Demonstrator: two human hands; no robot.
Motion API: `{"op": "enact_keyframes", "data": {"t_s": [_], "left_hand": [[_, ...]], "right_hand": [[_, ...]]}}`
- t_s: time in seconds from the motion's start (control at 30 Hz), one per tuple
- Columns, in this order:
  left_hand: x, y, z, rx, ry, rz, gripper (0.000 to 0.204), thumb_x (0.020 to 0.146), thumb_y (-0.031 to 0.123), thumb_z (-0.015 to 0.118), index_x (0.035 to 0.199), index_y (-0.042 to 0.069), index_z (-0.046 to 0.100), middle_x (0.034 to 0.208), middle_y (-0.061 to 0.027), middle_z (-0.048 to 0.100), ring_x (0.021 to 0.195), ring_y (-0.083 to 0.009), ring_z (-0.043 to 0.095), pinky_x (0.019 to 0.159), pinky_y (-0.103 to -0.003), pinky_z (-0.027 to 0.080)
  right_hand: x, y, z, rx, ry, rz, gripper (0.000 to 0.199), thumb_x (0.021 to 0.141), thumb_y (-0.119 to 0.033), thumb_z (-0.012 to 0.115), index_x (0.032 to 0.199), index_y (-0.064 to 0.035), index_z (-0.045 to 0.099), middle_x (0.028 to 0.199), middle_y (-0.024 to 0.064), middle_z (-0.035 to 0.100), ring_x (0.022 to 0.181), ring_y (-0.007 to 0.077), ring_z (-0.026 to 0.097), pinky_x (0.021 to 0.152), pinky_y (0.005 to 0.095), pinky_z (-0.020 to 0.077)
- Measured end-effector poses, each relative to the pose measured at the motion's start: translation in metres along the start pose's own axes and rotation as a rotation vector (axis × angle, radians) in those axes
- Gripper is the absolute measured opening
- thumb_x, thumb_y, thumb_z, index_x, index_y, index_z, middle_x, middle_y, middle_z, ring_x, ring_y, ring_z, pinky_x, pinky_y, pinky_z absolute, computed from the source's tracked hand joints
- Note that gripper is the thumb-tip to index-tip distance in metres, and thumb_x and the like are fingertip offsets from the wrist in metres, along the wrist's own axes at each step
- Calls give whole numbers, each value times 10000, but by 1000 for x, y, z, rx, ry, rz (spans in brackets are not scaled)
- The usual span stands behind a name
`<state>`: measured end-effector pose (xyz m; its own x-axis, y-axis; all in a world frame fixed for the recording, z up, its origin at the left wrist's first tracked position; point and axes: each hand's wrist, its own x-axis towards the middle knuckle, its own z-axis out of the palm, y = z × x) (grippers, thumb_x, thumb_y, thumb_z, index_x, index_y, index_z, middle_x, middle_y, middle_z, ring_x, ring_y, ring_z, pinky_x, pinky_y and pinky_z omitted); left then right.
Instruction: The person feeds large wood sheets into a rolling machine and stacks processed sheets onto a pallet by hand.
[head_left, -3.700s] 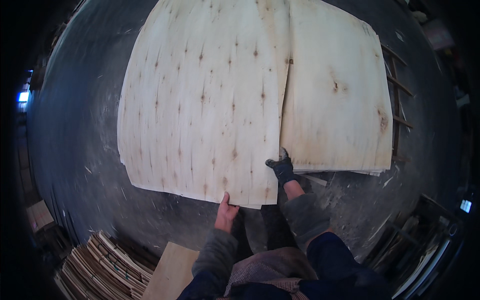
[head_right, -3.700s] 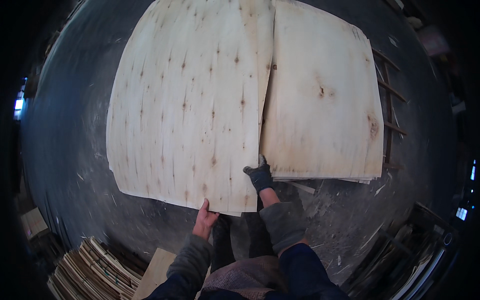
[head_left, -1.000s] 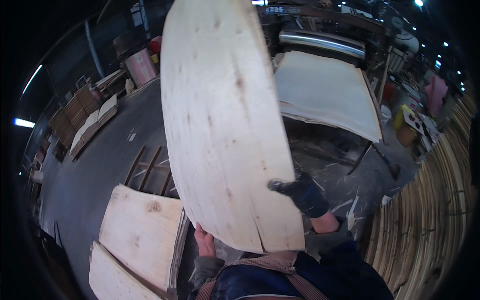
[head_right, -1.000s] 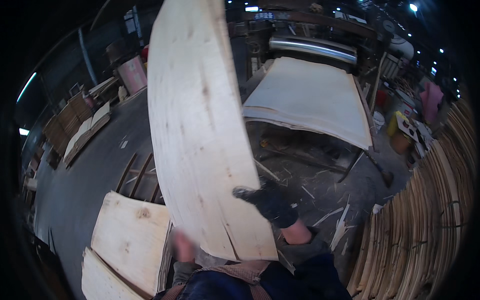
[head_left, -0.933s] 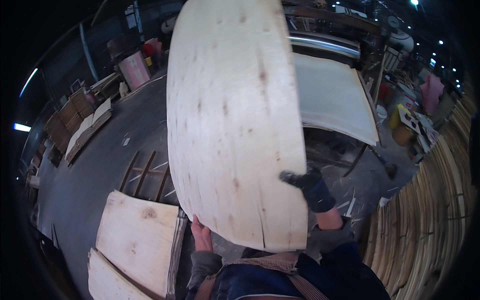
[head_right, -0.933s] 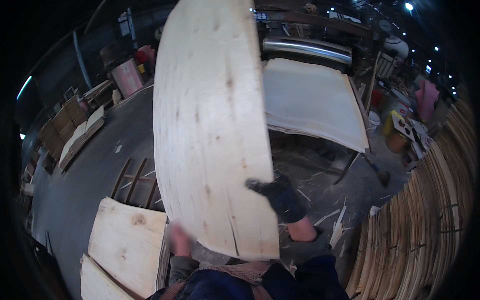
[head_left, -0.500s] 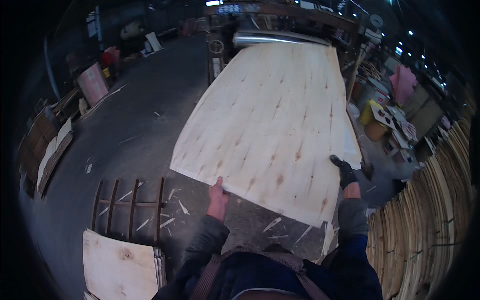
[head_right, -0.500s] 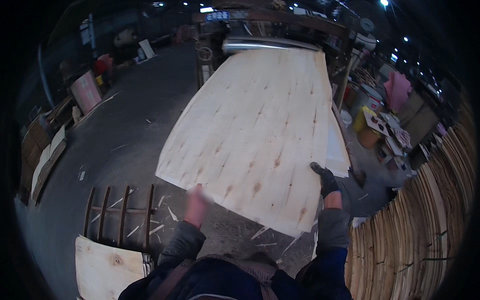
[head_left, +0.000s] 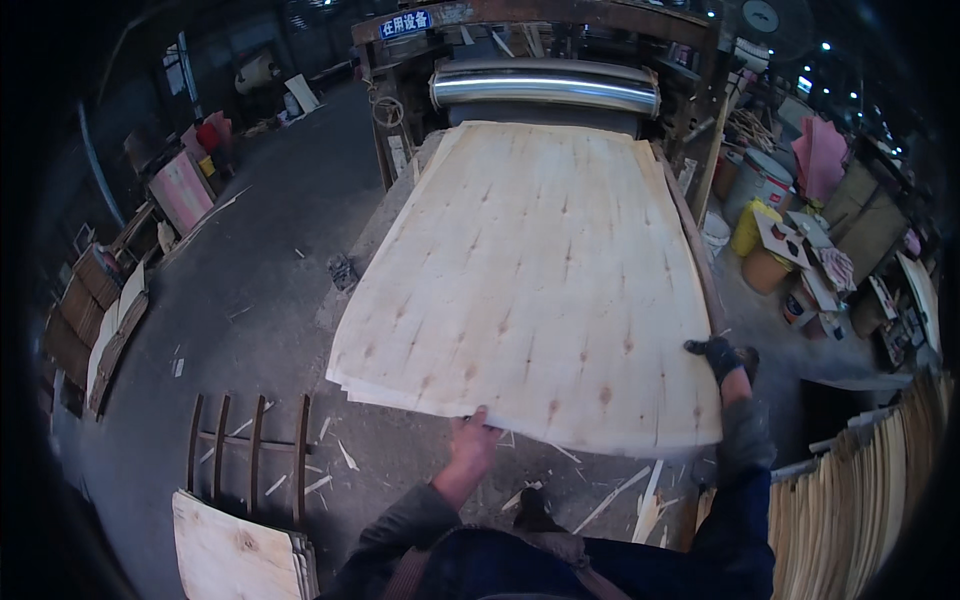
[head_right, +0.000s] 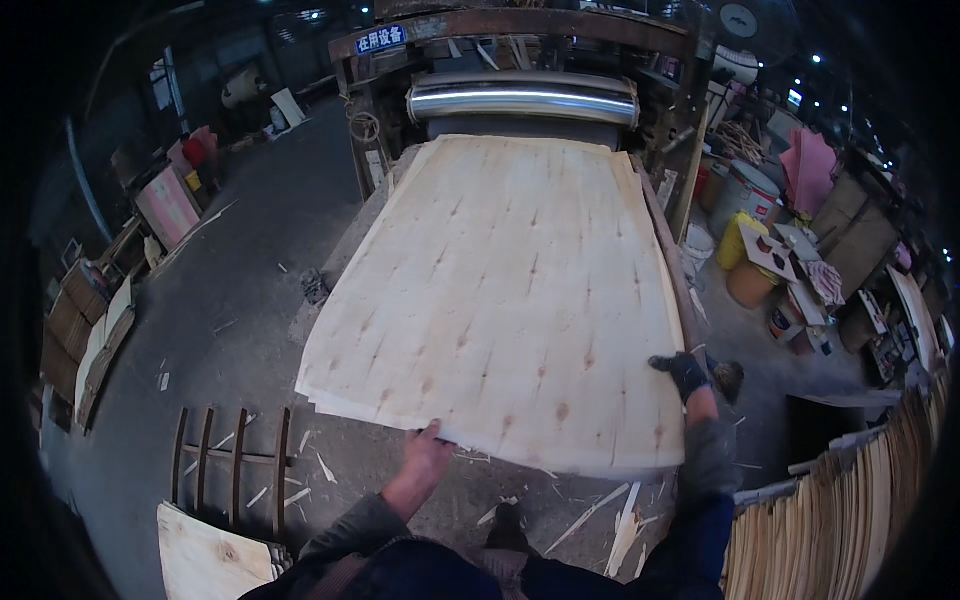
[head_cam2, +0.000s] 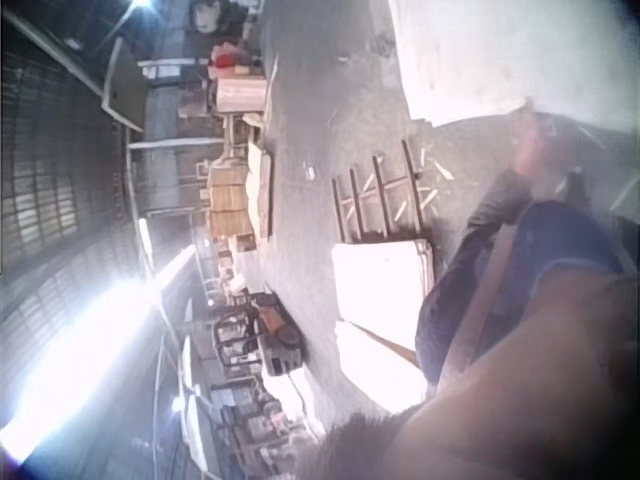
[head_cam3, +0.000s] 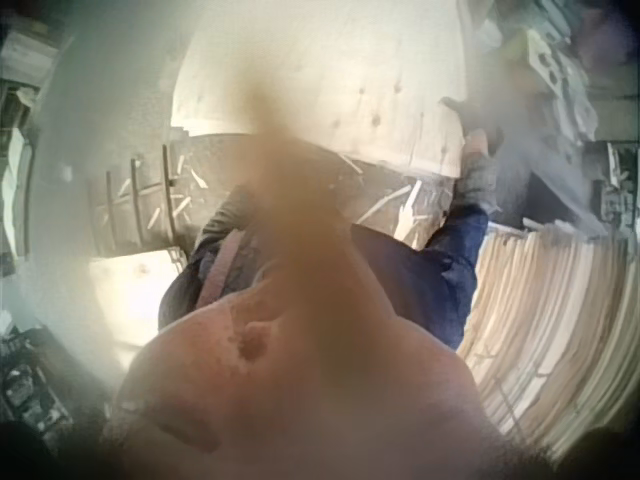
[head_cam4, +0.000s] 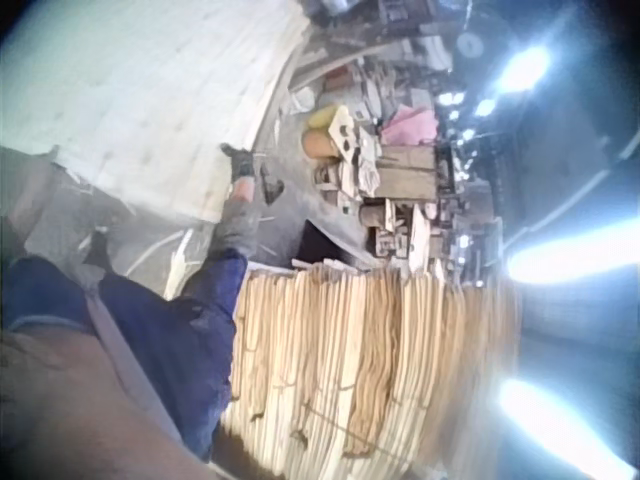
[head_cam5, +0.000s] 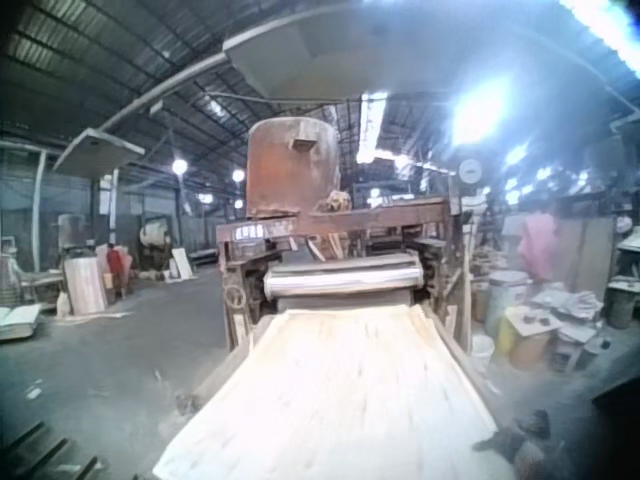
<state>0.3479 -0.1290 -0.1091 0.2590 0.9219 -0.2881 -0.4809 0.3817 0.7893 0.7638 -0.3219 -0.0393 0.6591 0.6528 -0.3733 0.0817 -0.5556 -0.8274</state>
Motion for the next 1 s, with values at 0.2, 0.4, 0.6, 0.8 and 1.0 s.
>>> {"op": "enact_keyframes", "data": {"t_s": [0.2,0.4,0.6,0.8,1.0], "left_hand": [[26,-20,32,-28,-152,-228,316,866,161,467,1091,-8,323,1067,-144,477,937,-290,535,770,-391,495],[-49,13,-63,73,-185,-262,302,845,167,511,1097,51,391,888,-95,555,784,-192,575,644,-314,506],[-249,-10,-298,307,398,-129,309,781,138,558,1053,8,492,797,-85,570,637,-172,573,522,-285,488],[-550,-37,-405,-27,1037,-69,330,777,129,547,1068,-11,479,855,-104,594,657,-177,592,543,-287,496],[-759,-67,-383,-497,1521,270,326,804,90,491,1102,-21,422,923,-133,568,712,-208,589,589,-294,511]], "right_hand": [[128,29,-19,-104,290,-266,459,605,-262,734,930,18,572,857,120,604,790,241,564,689,337,460],[117,26,36,-270,657,-673,442,676,-206,624,1039,4,485,970,133,548,887,247,523,764,336,417],[13,37,248,-111,298,-857,440,747,-150,513,1148,-11,397,1084,147,491,985,252,481,840,335,373],[-162,40,490,232,-856,-571,453,818,-94,403,1256,-25,309,1198,160,435,1083,257,440,915,335,330],[-523,44,665,-199,-1749,-1054,385,804,-144,534,1156,-7,460,1073,126,538,965,216,524,825,309,422]]}}
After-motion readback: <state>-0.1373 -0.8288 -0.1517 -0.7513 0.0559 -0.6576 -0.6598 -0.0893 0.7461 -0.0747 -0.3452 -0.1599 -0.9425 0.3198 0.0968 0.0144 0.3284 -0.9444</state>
